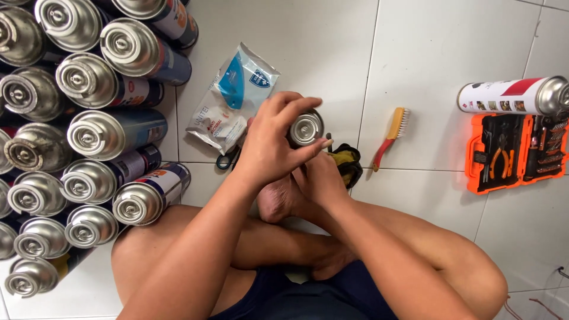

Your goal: Cleaning the valve and rim of spray cans using a brush, toothpick, and cloth to remove debris.

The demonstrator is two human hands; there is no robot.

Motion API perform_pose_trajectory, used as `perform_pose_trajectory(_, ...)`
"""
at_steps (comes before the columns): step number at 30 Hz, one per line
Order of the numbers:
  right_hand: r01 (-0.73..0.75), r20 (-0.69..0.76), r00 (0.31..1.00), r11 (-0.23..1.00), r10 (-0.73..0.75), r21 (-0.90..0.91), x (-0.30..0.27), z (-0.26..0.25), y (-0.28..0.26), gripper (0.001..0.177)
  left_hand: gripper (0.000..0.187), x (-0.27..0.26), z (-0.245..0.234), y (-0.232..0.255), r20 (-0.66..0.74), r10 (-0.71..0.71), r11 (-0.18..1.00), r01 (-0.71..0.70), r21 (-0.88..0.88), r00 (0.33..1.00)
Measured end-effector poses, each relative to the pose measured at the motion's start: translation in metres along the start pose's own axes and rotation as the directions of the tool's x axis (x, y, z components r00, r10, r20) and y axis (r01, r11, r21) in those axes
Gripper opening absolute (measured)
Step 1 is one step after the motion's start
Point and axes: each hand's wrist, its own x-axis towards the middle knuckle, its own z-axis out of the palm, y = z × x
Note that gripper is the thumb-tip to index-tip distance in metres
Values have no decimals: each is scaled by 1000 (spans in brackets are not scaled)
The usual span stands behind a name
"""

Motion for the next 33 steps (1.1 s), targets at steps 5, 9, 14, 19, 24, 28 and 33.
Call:
perform_pose_trajectory(5,-163,16,987,981,162,106,10,-4,-13,30,54,-3,6,-9,55,-66,998,65,20,996)
perform_pose_trajectory(9,-338,43,941,920,336,197,11,-13,-23,28,54,-2,7,-13,121,-104,995,103,15,987)
perform_pose_trajectory(14,-299,-30,943,881,333,366,-20,-47,-22,43,54,1,2,-8,154,-97,995,101,-15,983)
perform_pose_trajectory(19,-243,-46,928,696,369,676,-38,-68,-1,50,52,1,-4,-3,189,-98,994,104,-21,977)
perform_pose_trajectory(24,-183,-173,929,813,326,553,-38,-85,-23,58,58,-1,-9,0,294,-90,996,80,46,951)
perform_pose_trajectory(28,-119,-200,929,763,311,635,-40,-79,-40,46,69,-4,-17,9,316,-52,998,39,46,947)
perform_pose_trajectory(33,-74,-222,926,724,306,686,-49,-84,-37,47,62,-5,-23,24,298,88,995,-71,-66,951)
